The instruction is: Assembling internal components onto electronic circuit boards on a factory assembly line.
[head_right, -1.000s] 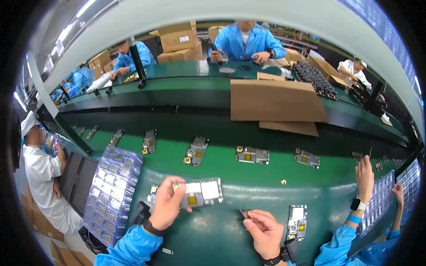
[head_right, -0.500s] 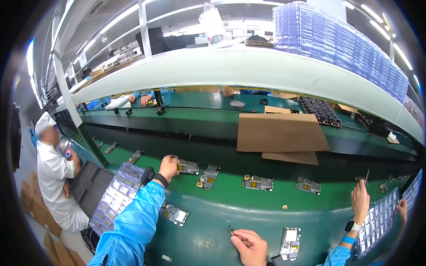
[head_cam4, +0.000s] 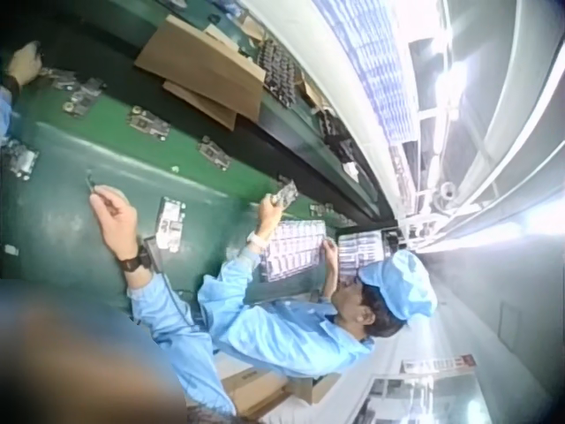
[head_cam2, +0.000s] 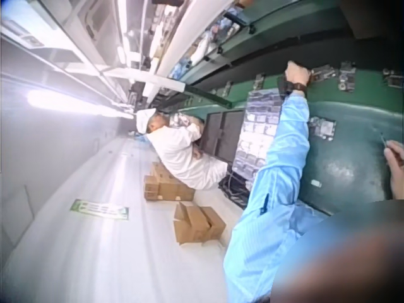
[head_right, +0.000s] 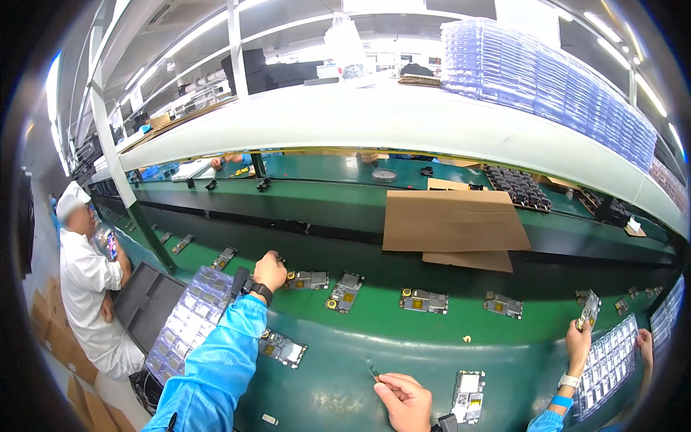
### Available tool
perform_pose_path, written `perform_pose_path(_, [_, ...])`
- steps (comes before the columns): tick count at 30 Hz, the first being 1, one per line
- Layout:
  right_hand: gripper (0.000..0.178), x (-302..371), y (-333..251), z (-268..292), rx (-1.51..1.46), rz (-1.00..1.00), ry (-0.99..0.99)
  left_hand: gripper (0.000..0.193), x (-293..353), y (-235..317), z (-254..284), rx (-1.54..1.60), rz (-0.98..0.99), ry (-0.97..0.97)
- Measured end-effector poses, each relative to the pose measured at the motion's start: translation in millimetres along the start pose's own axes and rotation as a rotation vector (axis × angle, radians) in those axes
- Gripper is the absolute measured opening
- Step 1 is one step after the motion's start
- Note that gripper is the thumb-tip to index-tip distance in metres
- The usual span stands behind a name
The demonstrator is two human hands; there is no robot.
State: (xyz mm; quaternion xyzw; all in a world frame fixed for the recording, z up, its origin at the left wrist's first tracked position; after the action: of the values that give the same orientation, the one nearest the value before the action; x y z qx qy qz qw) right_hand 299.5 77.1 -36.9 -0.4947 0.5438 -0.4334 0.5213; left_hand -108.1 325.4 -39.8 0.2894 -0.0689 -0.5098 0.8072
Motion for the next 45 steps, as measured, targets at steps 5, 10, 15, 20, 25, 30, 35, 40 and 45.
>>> perform_pose_path(5, [0.017,-1.4,15.2,-4.3,-0.033,0.017,-0.052,0.050,-24.3,-58.9,-40.9,-0.655,0.042,0.034])
perform_pose_path(10, [0.019,-4.3,27.9,7.6,-0.099,0.029,-0.015,0.057,-36.8,-33.1,-72.0,-0.422,0.060,0.164])
perform_pose_path(15, [0.018,0.0,24.1,-7.9,-0.112,0.031,-0.061,0.062,-53.8,-72.9,-57.9,-0.584,0.039,-0.040])
perform_pose_path(20, [0.018,2.2,20.1,-6.8,-0.061,0.048,-0.060,0.041,-49.2,-41.4,-45.4,-0.762,0.018,0.228])
perform_pose_path(25, [0.019,-4.4,20.4,19.2,0.111,0.087,0.032,0.029,21.8,45.7,0.1,-0.115,-0.200,0.332])
perform_pose_path(30, [0.019,-3.4,4.4,7.5,0.201,0.183,0.030,0.029,151.9,71.5,109.8,0.591,-0.380,0.148])
perform_pose_path(35, [0.019,0.5,-36.6,-7.6,0.451,0.493,0.018,0.038,264.1,45.4,46.7,1.301,0.052,-0.838])
perform_pose_path(40, [0.038,12.3,-75.4,-50.0,0.762,0.733,-0.237,0.048,311.0,59.8,35.3,1.428,0.195,-1.176])
perform_pose_path(45, [0.035,24.6,-68.5,-48.6,0.834,0.771,-0.258,0.042,331.7,63.3,40.7,1.507,0.137,-1.384])
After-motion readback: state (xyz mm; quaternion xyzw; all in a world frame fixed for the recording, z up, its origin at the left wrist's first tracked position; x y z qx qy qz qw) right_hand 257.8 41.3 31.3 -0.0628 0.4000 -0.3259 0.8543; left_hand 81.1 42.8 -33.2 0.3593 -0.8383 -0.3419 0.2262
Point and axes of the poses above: each hand's wrist, its own x-axis away from the middle knuckle, its own z-axis out of the back of the hand, y = z × x, the point moved 6 cm from there along -x, towards the middle knuckle, and after that the axes turned 3 degrees about -y, right-handed, at the moved point
